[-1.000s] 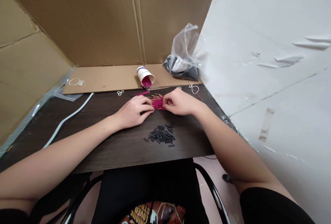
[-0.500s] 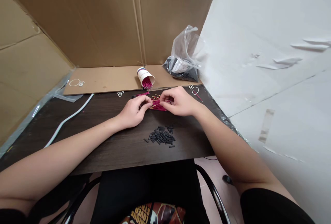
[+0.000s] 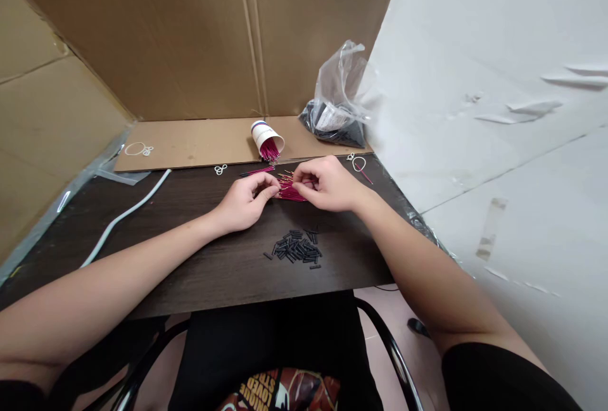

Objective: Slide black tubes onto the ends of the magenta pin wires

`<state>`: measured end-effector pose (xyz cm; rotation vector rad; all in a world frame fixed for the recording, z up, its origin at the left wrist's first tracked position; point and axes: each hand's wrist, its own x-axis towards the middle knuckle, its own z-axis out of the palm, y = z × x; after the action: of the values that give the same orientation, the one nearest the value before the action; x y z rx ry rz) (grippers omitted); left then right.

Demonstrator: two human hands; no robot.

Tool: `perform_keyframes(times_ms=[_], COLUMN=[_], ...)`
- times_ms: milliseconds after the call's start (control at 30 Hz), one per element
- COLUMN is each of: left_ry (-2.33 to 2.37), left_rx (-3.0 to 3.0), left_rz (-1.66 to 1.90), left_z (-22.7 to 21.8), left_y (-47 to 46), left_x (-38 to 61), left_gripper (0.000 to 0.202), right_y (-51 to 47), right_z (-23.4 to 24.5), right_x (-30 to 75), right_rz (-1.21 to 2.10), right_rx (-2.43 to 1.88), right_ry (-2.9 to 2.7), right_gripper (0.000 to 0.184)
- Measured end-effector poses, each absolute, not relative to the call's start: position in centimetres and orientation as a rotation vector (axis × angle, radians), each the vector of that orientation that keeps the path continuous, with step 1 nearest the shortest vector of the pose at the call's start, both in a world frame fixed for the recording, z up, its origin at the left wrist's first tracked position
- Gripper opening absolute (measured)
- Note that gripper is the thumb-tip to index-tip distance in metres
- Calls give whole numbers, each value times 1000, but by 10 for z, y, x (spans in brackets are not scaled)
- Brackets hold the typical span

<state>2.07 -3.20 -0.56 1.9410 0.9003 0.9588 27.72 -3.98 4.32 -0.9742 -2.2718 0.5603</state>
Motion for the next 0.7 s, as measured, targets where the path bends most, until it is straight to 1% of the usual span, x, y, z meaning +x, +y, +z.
perform_keyframes(times_ms=[333,700], left_ry=[838,847], left_rx=[1769,1705], left_rz=[955,945], left_z=[-9,-7], left_y=[-29,-29], left_x=[24,25], left_gripper=[16,13], right_y=[-41,-40], right_z=[37,36], right_x=[270,271], right_rz=[467,453], right_rx=[-917,-894], right_ry=[-2290,-2311], right_gripper=[12,14])
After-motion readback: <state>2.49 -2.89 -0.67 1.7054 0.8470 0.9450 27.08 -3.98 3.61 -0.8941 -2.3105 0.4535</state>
